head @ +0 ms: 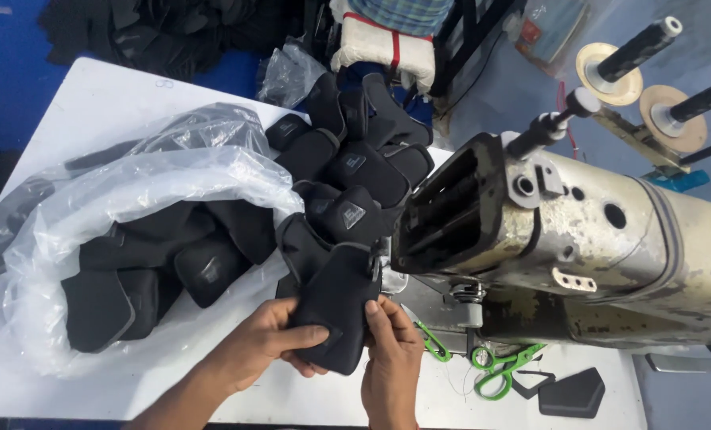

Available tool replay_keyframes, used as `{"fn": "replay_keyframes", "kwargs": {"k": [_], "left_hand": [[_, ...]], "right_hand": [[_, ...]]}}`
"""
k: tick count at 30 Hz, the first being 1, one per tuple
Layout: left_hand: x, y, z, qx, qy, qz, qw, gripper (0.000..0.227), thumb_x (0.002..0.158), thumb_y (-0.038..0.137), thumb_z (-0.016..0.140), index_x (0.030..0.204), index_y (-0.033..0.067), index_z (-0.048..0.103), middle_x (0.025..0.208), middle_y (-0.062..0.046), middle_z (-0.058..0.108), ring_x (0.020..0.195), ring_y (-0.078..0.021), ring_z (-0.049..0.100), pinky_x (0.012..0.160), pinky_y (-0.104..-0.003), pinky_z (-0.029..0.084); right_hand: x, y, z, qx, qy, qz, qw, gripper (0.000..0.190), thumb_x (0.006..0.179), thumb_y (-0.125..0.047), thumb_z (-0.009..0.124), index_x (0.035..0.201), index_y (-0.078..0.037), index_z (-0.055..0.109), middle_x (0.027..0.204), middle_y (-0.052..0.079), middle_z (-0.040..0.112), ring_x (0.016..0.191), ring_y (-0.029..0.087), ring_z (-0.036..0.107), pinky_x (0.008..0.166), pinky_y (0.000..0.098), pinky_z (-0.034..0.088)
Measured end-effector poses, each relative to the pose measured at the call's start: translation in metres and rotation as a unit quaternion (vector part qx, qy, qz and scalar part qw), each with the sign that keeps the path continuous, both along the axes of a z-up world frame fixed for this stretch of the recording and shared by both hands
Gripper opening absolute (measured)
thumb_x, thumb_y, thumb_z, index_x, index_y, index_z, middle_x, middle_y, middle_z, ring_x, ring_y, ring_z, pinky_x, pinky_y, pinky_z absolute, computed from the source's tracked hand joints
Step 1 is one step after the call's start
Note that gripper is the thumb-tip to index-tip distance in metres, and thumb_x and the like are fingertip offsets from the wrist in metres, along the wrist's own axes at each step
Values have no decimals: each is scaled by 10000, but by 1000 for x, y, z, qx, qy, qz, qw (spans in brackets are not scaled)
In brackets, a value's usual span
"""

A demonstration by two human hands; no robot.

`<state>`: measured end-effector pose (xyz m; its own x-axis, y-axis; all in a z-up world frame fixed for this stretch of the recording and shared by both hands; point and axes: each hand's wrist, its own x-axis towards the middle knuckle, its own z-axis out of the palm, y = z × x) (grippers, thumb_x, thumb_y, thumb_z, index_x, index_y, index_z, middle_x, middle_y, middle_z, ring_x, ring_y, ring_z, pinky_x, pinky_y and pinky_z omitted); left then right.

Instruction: Inspecting and sorting black shoe upper components at a stitching station.

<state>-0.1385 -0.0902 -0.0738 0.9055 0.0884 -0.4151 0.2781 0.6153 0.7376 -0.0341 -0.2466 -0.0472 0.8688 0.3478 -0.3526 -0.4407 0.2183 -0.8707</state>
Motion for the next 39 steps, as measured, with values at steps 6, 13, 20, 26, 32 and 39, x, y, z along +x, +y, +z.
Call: {"fn": "replay_keyframes", "kwargs": {"k": [6,13,20,26,32,39], "left_hand": [[11,-7,2,15,-16,55,998,421,852,256,765,1073,-89,667,838,-208,774,651,-227,775,559,-309,633],[28,2,12,11,-24,74,997,401,853,229,747,1082,-91,665,859,-183,770,653,-224,769,548,-305,628],[33,1,15,51,-30,98,993,379,889,244,730,1081,-76,665,838,-167,756,637,-192,746,559,-289,625],[26,-7,22,95,-9,100,990,381,895,229,709,1153,-35,614,837,-133,753,635,-154,737,546,-275,610],[55,16,33,341,-73,206,914,444,884,238,757,1216,9,571,877,-102,749,674,-168,711,564,-293,544],[83,31,2,636,-100,235,728,346,907,335,810,1067,55,687,974,-122,744,881,-305,724,714,-380,554]], "right_hand": [[-1,-6,3,-19,-9,32,999,218,903,-115,676,1070,22,706,901,66,737,778,104,682,696,254,546],[-5,-22,-18,-79,-49,88,992,240,875,-163,737,988,49,740,795,58,696,655,126,618,633,301,544],[5,-9,-1,-85,-72,98,989,266,914,-236,721,860,25,734,659,31,630,612,111,566,618,274,498],[-3,-21,-20,-100,-76,73,989,268,930,-224,731,855,33,741,657,38,616,592,112,518,568,266,406],[-5,-7,-6,-54,-94,161,981,201,943,-163,693,922,29,750,730,33,663,648,108,572,617,258,469],[-18,-28,-84,-109,-41,260,959,185,905,-144,721,938,33,765,744,50,703,683,127,657,614,291,544]]}}
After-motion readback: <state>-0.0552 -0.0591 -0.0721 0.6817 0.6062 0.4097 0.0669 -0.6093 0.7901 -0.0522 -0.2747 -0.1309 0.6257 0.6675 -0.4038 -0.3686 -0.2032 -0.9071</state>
